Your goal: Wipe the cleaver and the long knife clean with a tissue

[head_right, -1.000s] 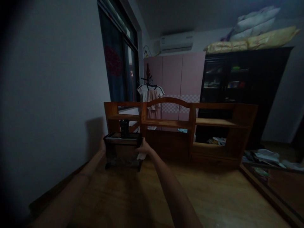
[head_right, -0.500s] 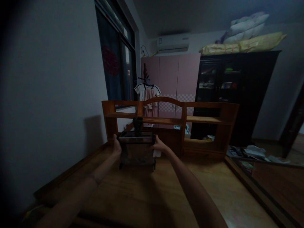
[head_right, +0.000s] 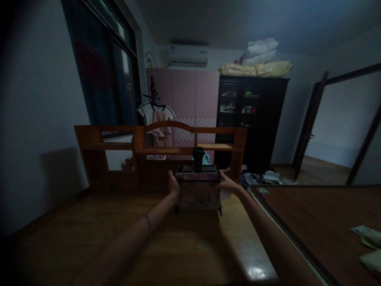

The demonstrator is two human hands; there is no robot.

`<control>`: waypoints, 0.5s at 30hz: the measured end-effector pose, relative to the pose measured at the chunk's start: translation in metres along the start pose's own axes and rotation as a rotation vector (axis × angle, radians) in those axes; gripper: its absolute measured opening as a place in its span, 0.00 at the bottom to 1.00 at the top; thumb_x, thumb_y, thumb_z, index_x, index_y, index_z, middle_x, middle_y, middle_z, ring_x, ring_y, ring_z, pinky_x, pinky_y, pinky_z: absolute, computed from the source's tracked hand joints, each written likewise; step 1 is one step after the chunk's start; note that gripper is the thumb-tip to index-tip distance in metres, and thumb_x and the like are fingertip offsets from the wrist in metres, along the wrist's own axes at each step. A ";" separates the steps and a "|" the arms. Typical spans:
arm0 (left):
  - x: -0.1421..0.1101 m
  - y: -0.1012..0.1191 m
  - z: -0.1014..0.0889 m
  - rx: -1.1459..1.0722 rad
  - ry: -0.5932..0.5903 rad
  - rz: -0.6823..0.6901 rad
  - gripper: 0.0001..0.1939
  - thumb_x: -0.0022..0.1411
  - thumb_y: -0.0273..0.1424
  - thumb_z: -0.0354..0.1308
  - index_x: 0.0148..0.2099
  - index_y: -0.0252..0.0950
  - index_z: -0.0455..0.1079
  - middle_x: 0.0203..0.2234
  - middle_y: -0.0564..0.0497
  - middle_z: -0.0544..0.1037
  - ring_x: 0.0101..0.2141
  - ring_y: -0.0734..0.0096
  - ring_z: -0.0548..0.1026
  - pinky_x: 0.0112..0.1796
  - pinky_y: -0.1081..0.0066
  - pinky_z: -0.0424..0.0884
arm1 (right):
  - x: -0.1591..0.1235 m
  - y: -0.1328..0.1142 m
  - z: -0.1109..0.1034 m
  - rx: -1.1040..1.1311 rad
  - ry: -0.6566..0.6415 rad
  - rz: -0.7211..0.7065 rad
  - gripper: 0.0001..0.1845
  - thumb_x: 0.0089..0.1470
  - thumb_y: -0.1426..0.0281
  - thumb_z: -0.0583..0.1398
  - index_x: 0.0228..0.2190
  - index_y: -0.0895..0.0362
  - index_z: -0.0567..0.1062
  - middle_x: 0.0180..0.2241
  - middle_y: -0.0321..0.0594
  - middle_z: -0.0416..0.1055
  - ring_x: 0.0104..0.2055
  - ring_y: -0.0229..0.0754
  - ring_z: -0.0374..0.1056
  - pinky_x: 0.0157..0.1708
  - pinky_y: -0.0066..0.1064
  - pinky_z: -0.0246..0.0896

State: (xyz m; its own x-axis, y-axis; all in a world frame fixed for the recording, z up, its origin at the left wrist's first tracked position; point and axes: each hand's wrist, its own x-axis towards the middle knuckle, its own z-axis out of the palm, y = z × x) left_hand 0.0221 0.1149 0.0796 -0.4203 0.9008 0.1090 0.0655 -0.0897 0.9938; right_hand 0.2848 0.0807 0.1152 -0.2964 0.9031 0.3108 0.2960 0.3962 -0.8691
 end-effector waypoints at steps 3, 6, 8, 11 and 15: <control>-0.017 -0.001 0.043 -0.016 -0.015 -0.028 0.44 0.65 0.54 0.24 0.54 0.27 0.68 0.51 0.37 0.71 0.54 0.55 0.67 0.54 0.65 0.61 | -0.019 0.017 -0.033 -0.019 0.048 0.043 0.48 0.26 0.72 0.71 0.53 0.60 0.63 0.49 0.44 0.68 0.53 0.51 0.62 0.54 0.41 0.57; -0.028 0.000 0.073 -0.031 -0.035 -0.028 0.42 0.66 0.54 0.26 0.53 0.27 0.68 0.52 0.37 0.70 0.55 0.55 0.65 0.55 0.67 0.60 | -0.028 0.028 -0.057 -0.014 0.107 0.093 0.43 0.27 0.72 0.70 0.50 0.59 0.67 0.48 0.45 0.69 0.52 0.53 0.63 0.54 0.41 0.57; -0.032 0.000 0.087 -0.049 -0.048 -0.009 0.40 0.67 0.52 0.27 0.54 0.28 0.68 0.53 0.38 0.69 0.56 0.57 0.64 0.56 0.68 0.59 | -0.030 0.032 -0.067 0.004 0.136 0.130 0.39 0.27 0.72 0.70 0.47 0.59 0.70 0.47 0.45 0.71 0.51 0.53 0.64 0.54 0.41 0.57; -0.034 -0.003 0.101 -0.074 -0.049 0.016 0.37 0.69 0.49 0.27 0.57 0.28 0.64 0.57 0.39 0.65 0.60 0.62 0.58 0.58 0.70 0.53 | -0.030 0.030 -0.074 0.041 0.132 0.146 0.33 0.29 0.72 0.69 0.43 0.59 0.73 0.45 0.44 0.72 0.50 0.53 0.65 0.53 0.41 0.58; -0.033 -0.006 0.105 -0.116 -0.064 0.026 0.35 0.69 0.48 0.28 0.59 0.28 0.62 0.58 0.40 0.63 0.61 0.62 0.55 0.59 0.69 0.50 | -0.030 0.018 -0.068 0.043 0.223 0.201 0.28 0.29 0.72 0.70 0.39 0.62 0.75 0.42 0.47 0.74 0.47 0.54 0.67 0.51 0.41 0.60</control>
State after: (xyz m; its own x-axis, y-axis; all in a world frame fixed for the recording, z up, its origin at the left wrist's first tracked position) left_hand 0.1306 0.1307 0.0683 -0.3607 0.9226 0.1369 -0.0308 -0.1585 0.9869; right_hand 0.3606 0.0723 0.1161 -0.0273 0.9786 0.2039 0.2881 0.2030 -0.9358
